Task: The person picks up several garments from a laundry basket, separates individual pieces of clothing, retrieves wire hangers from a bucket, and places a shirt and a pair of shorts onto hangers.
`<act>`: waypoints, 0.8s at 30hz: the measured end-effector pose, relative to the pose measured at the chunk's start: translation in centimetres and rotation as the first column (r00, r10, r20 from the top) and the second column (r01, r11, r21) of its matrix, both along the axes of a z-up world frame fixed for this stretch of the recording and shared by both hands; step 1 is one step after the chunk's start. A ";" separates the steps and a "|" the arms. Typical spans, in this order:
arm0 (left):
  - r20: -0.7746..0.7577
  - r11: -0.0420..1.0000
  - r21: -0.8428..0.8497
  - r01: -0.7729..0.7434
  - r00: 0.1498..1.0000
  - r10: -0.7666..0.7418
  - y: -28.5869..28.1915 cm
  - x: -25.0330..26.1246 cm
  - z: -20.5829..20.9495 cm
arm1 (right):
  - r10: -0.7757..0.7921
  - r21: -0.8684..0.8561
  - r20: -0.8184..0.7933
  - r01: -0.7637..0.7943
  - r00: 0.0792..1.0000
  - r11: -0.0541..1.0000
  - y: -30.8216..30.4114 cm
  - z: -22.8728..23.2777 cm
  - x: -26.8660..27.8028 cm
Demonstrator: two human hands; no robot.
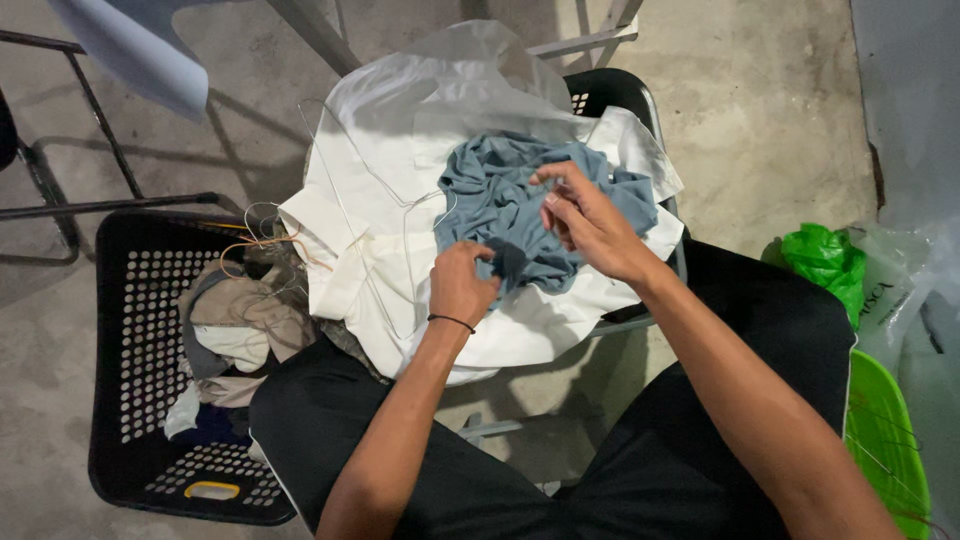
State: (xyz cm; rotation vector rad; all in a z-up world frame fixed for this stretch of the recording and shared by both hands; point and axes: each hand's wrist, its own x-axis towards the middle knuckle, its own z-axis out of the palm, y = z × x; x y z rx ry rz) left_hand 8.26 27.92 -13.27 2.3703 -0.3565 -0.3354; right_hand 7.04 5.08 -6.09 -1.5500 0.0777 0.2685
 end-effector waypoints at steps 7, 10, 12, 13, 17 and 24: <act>-0.110 0.999 0.003 0.038 0.993 -0.037 -0.9 0.0 3.0 | -0.068 0.078 0.167 0.055 0.984 0.995 0.5 -3.2 -0.3; -0.122 0.996 -0.066 0.065 0.990 -0.072 -1.3 0.0 3.1 | -0.092 -0.061 0.212 0.107 0.973 0.992 0.2 -4.1 -0.7; -0.056 0.981 -0.169 0.096 0.993 -0.107 -1.3 -0.1 2.9 | -0.117 -0.118 0.267 0.153 0.956 0.981 0.1 -4.5 -0.7; -0.041 0.971 -0.205 0.119 0.991 -0.130 -1.3 -0.3 2.7 | -0.146 -0.092 0.290 0.180 0.946 0.979 0.1 -4.7 -0.4; -0.021 0.944 -0.287 0.163 0.984 -0.177 -1.1 -0.8 2.1 | -0.241 -0.064 0.151 0.252 0.959 0.966 -0.6 -4.8 -0.2; -0.048 0.943 -0.294 0.154 0.983 -0.175 -1.2 -0.7 1.7 | -0.329 0.316 -0.205 0.380 0.922 0.869 0.6 -5.3 0.2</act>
